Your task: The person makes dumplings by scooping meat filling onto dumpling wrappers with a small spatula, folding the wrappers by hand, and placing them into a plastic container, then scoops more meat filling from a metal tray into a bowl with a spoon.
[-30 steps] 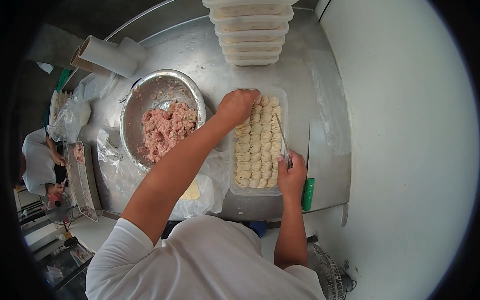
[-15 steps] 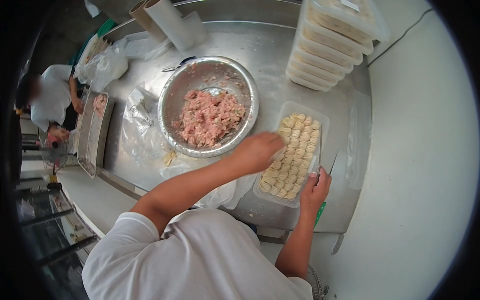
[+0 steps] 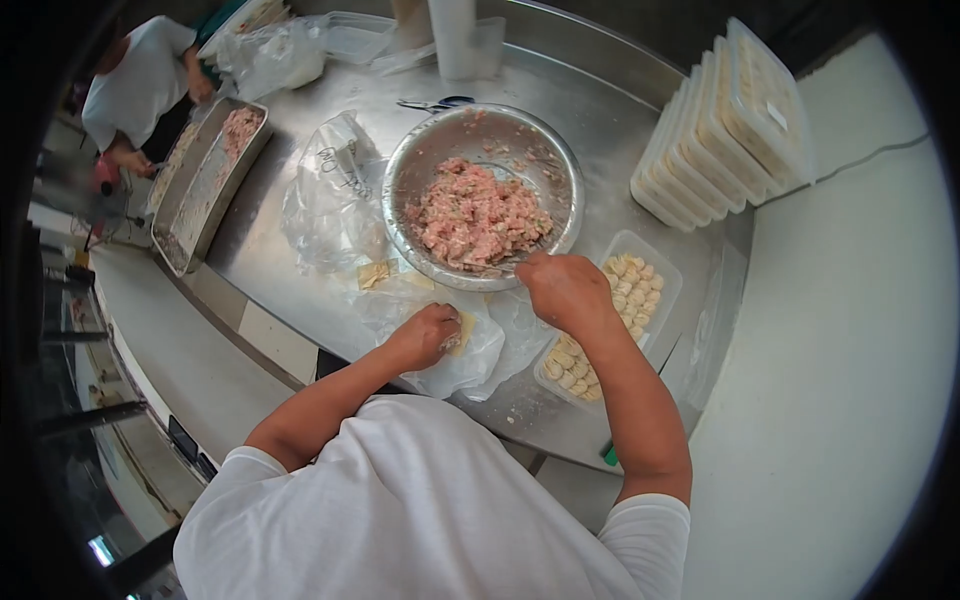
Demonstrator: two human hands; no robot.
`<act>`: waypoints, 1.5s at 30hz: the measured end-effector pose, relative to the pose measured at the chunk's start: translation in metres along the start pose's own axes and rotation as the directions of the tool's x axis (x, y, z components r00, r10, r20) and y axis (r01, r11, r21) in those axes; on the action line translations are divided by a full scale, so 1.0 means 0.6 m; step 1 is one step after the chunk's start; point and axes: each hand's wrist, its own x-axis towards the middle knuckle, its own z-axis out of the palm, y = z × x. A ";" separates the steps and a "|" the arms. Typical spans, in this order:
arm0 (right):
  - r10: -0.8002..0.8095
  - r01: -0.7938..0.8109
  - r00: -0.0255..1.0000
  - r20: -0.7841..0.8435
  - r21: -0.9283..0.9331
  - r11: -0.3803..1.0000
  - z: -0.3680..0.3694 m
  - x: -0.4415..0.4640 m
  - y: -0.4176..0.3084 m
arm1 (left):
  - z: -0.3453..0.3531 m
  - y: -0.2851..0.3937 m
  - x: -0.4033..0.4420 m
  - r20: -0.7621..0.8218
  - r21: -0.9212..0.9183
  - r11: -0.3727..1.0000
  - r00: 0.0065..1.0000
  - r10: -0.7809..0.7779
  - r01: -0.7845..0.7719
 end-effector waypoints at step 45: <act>0.564 -0.105 0.803 0.193 0.977 -0.185 0.287 -0.073 -0.207 | -0.017 -0.015 -0.016 -0.052 -0.566 0.792 0.949 -0.310 0.227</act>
